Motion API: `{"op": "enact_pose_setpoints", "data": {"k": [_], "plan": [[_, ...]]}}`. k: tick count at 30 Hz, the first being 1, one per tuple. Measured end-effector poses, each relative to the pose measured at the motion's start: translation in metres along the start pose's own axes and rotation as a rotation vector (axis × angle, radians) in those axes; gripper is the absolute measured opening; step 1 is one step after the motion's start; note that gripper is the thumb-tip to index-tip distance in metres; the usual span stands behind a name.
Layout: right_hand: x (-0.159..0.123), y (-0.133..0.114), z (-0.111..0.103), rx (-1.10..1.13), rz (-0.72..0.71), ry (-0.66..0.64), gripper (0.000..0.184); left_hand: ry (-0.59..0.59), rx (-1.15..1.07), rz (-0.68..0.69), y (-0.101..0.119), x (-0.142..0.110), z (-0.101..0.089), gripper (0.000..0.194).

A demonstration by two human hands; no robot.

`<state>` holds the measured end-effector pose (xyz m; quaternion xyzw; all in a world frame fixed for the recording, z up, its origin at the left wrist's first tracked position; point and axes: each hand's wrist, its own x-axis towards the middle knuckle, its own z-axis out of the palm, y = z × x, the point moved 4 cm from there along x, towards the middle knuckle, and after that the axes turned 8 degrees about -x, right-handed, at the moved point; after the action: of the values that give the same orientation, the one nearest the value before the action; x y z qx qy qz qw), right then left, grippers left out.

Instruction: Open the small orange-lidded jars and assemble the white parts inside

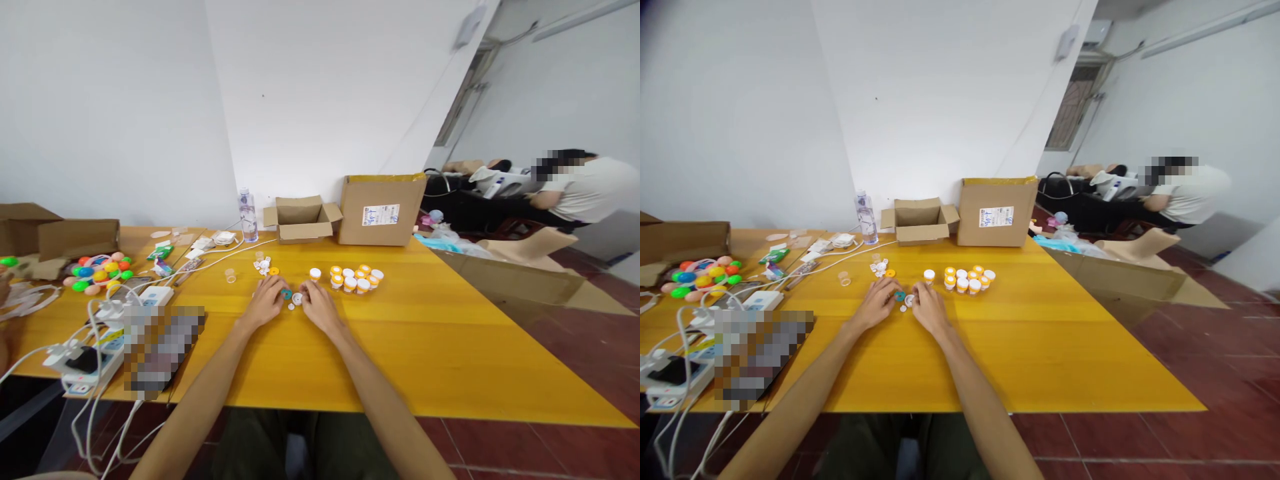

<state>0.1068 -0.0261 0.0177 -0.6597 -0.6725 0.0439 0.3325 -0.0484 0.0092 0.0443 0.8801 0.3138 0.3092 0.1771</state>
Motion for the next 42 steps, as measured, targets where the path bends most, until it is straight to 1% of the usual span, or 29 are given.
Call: {"op": "enact_pose_setpoints", "data": {"k": [5,10,13,18,20,23,28,31,35,38,40,42], "plan": [[0.000,-0.002,0.000,0.078,-0.025,-0.008,0.025,-0.034,0.050,0.019,-0.004,-0.002,0.002,0.022],[-0.001,-0.006,0.002,0.174,-0.041,-0.030,0.027,-0.013,0.041,0.002,-0.004,-0.001,0.000,0.020],[0.000,-0.005,0.004,0.240,-0.051,-0.028,0.028,-0.009,0.014,-0.006,-0.001,0.000,-0.002,0.014],[0.003,0.000,0.008,0.342,-0.015,-0.052,0.030,-0.091,-0.009,0.030,0.006,-0.002,-0.001,0.010],[0.004,0.002,0.009,0.364,0.002,-0.061,0.030,-0.115,-0.003,0.055,0.008,-0.003,0.000,0.013],[0.004,0.003,0.007,0.359,0.026,-0.035,0.027,-0.117,0.011,0.069,0.008,-0.003,0.000,0.021],[0.005,0.005,0.002,0.297,0.070,0.014,0.024,-0.119,0.024,0.044,0.007,-0.003,-0.001,0.031],[0.005,0.005,0.000,0.270,0.068,0.017,0.024,-0.103,0.015,0.024,0.007,-0.003,-0.001,0.034],[0.003,0.000,0.002,0.254,-0.008,-0.021,0.026,-0.051,-0.034,-0.001,0.004,-0.002,-0.003,0.037],[0.001,-0.005,0.003,0.249,-0.107,-0.035,0.026,0.037,-0.067,-0.026,-0.003,0.000,-0.009,0.036],[-0.001,-0.010,0.003,0.228,-0.197,-0.023,0.028,0.096,-0.052,-0.070,-0.009,0.001,-0.016,0.034],[-0.004,-0.013,0.004,0.185,-0.279,-0.020,0.031,0.127,-0.003,-0.137,-0.015,0.001,-0.022,0.028]]}}
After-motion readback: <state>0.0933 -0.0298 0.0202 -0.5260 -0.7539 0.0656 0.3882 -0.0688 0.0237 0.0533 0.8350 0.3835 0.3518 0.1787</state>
